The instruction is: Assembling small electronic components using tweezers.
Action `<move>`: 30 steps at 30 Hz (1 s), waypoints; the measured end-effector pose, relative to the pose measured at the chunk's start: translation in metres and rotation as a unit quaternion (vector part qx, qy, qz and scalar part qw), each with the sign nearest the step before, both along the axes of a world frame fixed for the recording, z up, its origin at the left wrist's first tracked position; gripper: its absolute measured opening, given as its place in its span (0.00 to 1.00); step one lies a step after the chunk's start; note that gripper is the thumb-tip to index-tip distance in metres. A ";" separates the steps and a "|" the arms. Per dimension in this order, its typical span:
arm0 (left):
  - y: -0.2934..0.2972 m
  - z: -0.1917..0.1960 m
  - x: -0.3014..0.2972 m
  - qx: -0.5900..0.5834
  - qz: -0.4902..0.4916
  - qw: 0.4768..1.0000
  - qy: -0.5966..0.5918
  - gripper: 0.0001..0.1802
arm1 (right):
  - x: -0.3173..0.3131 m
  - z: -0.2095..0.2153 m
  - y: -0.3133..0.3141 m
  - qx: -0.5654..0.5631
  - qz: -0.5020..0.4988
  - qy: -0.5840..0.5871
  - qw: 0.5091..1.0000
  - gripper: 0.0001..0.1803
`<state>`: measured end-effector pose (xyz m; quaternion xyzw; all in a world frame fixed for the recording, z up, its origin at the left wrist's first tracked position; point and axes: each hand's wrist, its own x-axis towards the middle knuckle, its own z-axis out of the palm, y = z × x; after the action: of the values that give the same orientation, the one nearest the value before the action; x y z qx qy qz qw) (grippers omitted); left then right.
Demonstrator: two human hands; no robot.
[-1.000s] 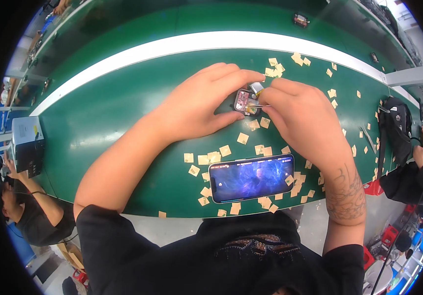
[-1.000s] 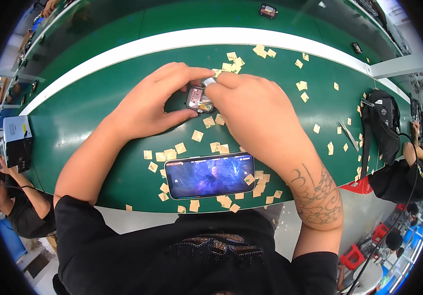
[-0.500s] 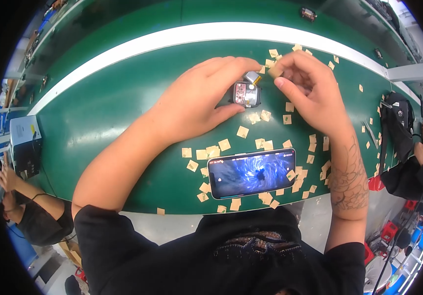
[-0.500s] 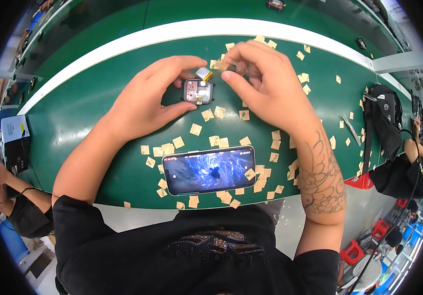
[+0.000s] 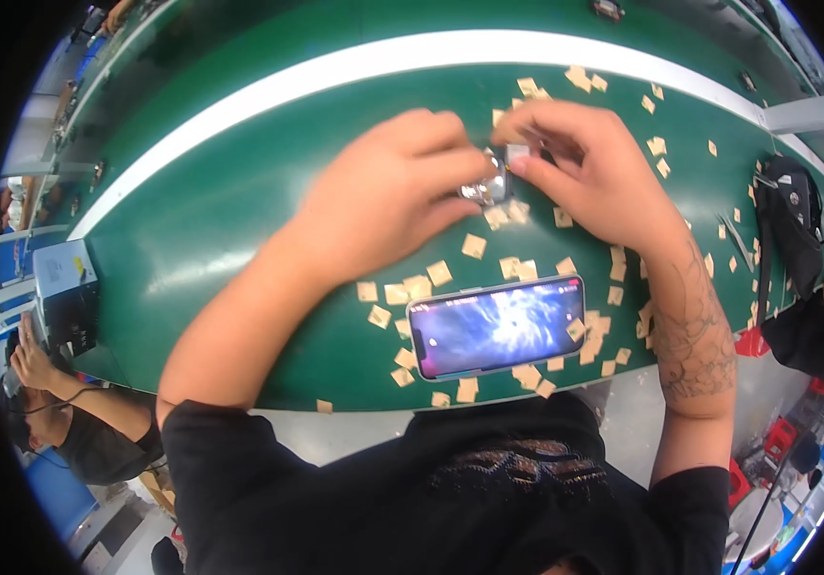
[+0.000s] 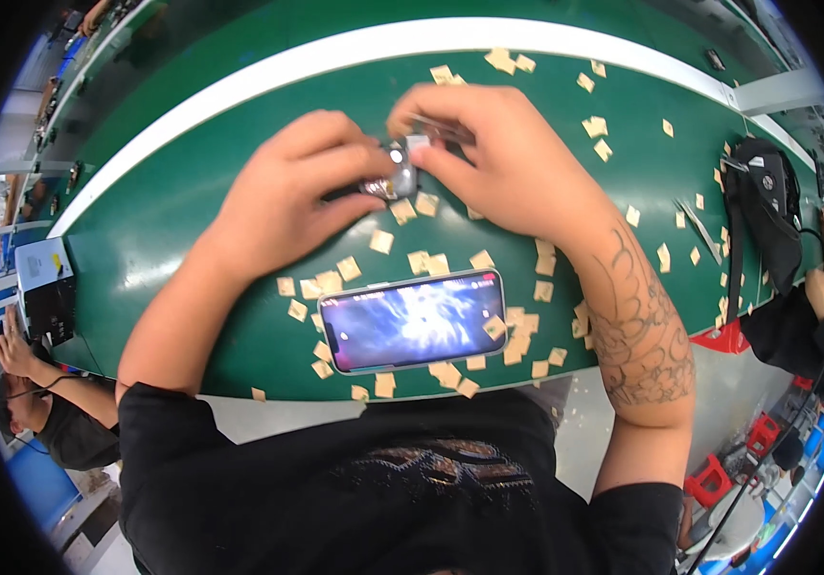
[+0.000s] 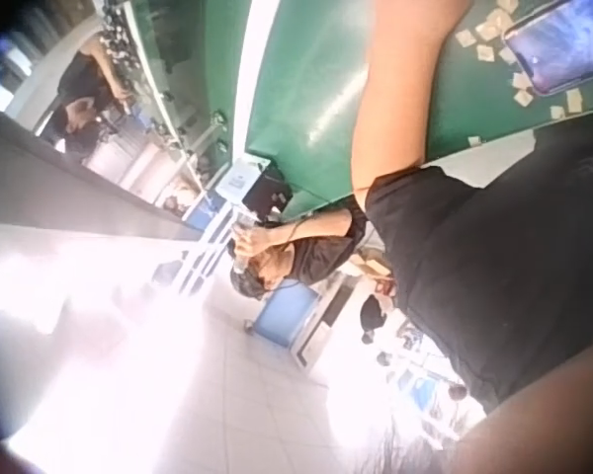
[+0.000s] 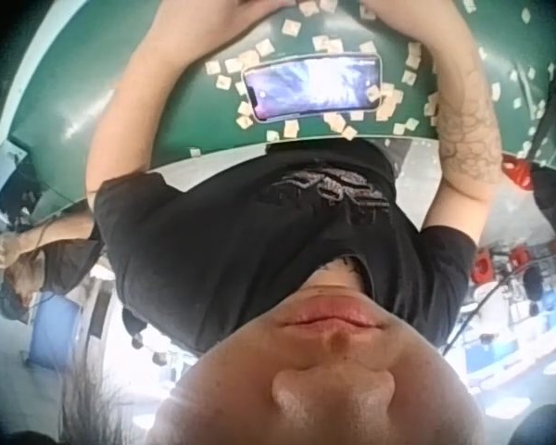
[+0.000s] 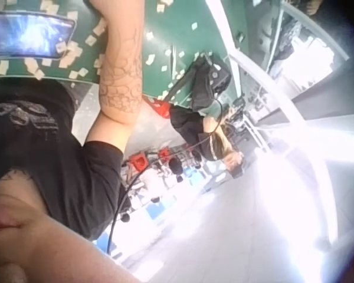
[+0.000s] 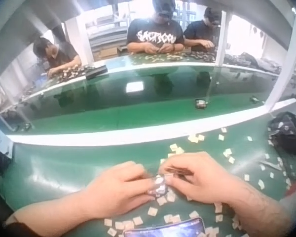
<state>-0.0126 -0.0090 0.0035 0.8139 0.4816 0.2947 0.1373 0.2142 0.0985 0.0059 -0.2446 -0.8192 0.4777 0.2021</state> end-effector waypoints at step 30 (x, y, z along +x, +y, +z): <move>-0.001 -0.003 0.000 0.063 0.016 0.996 0.057 0.16 | -0.010 0.001 -0.027 0.181 -0.051 -0.002 0.982 0.09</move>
<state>-0.0125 -0.0102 0.0007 0.8285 0.4824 0.2792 0.0533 0.2042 0.0719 0.0069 -0.2466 -0.8791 0.3097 0.2655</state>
